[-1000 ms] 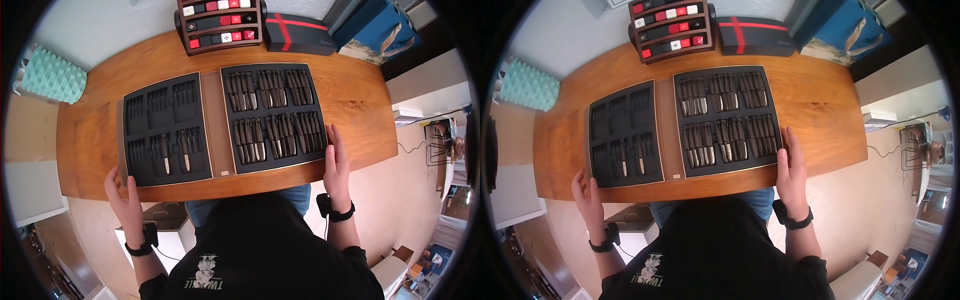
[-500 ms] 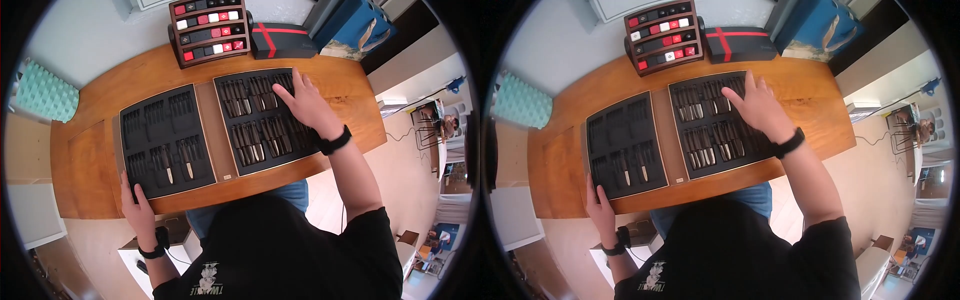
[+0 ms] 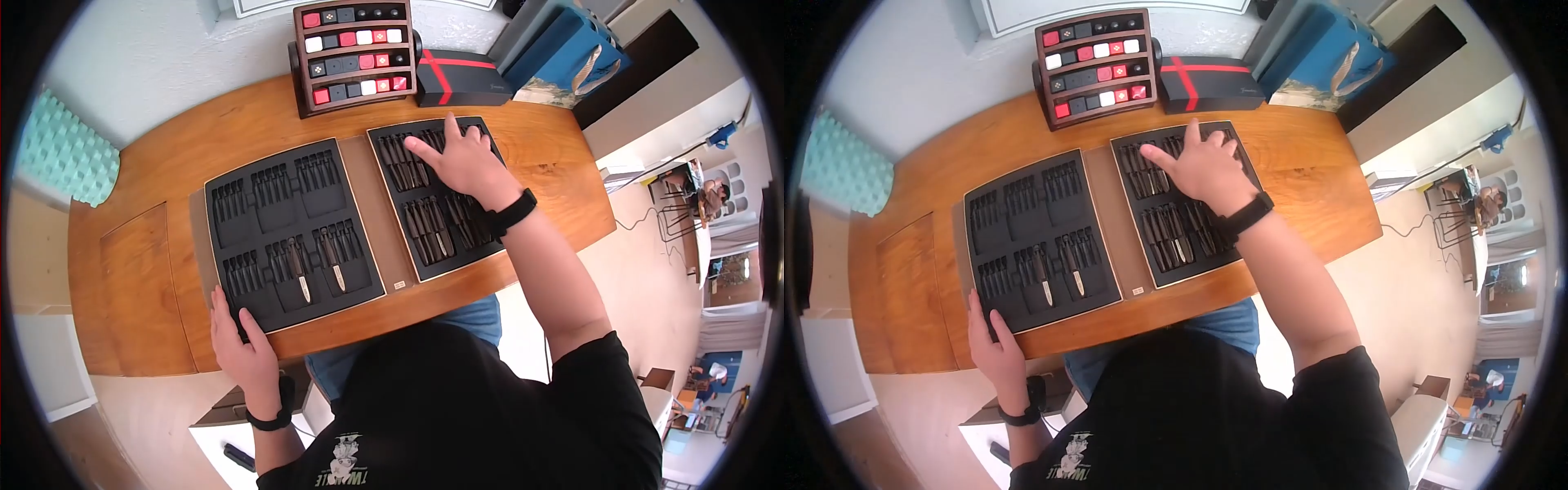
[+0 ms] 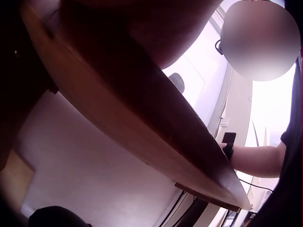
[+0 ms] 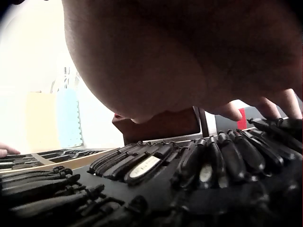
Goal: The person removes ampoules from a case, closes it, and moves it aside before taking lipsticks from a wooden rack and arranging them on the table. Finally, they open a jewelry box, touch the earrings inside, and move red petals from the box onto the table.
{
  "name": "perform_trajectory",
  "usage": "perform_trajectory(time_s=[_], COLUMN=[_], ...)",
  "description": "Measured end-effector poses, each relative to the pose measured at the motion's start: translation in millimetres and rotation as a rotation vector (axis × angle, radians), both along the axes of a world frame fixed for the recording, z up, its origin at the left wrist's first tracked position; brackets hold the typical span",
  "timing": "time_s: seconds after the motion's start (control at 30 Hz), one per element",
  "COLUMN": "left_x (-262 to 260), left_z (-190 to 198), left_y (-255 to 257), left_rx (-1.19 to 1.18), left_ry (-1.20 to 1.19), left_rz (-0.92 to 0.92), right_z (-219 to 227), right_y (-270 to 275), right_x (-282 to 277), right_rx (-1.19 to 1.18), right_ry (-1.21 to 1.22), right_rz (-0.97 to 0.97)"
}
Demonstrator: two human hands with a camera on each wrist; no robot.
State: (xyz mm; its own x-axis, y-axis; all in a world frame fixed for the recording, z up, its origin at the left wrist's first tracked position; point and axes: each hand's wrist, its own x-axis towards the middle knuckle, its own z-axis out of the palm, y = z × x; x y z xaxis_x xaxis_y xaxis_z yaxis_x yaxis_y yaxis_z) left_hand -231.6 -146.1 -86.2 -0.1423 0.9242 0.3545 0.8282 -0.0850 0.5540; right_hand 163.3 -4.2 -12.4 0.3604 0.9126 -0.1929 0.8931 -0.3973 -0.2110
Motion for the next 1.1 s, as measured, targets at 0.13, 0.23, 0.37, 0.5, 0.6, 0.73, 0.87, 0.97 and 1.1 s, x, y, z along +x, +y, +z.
perform_trajectory(time_s=[0.13,0.23,0.37,0.5,0.6,0.73,0.87,0.97,1.1], left_x=[-2.0,-0.8,-2.1,-1.3,-1.2,-1.9,-1.6,-1.2,0.3], left_z=[-2.6,0.3,0.0,-2.3,-2.5,-2.1,-1.7,-2.6,-3.5], left_y=[-0.1,-0.4,-1.0,-1.4,-0.8,-1.0,-0.2,-0.2,-0.2], left_rx=[0.044,0.052,0.047,0.059,0.065,0.065,0.067,0.081,0.058], left_ry=[0.045,0.059,0.074,0.088,0.084,0.1,0.109,0.11,0.095], left_rz=[-0.013,-0.012,-0.003,-0.002,-0.001,-0.006,-0.007,-0.021,-0.006], right_z=[1.9,-5.4,-16.2,-20.7,-22.2,-26.6,-24.0,-25.6,-26.4], right_y=[5.8,-1.0,-2.3,-3.4,-4.2,-5.4,-8.4,-11.5,-12.2], right_x=[-33.0,-57.0,-57.9,-41.6,-28.9,-18.0,-9.4,1.1,12.7], right_rx=[-0.059,0.021,0.135,0.136,0.161,0.24,0.332,0.348,0.353], right_ry=[-0.067,-0.352,-0.455,-0.376,-0.378,-0.361,-0.249,-0.182,-0.107], right_rz=[0.044,0.137,0.19,0.191,0.233,0.281,0.341,0.372,0.43])
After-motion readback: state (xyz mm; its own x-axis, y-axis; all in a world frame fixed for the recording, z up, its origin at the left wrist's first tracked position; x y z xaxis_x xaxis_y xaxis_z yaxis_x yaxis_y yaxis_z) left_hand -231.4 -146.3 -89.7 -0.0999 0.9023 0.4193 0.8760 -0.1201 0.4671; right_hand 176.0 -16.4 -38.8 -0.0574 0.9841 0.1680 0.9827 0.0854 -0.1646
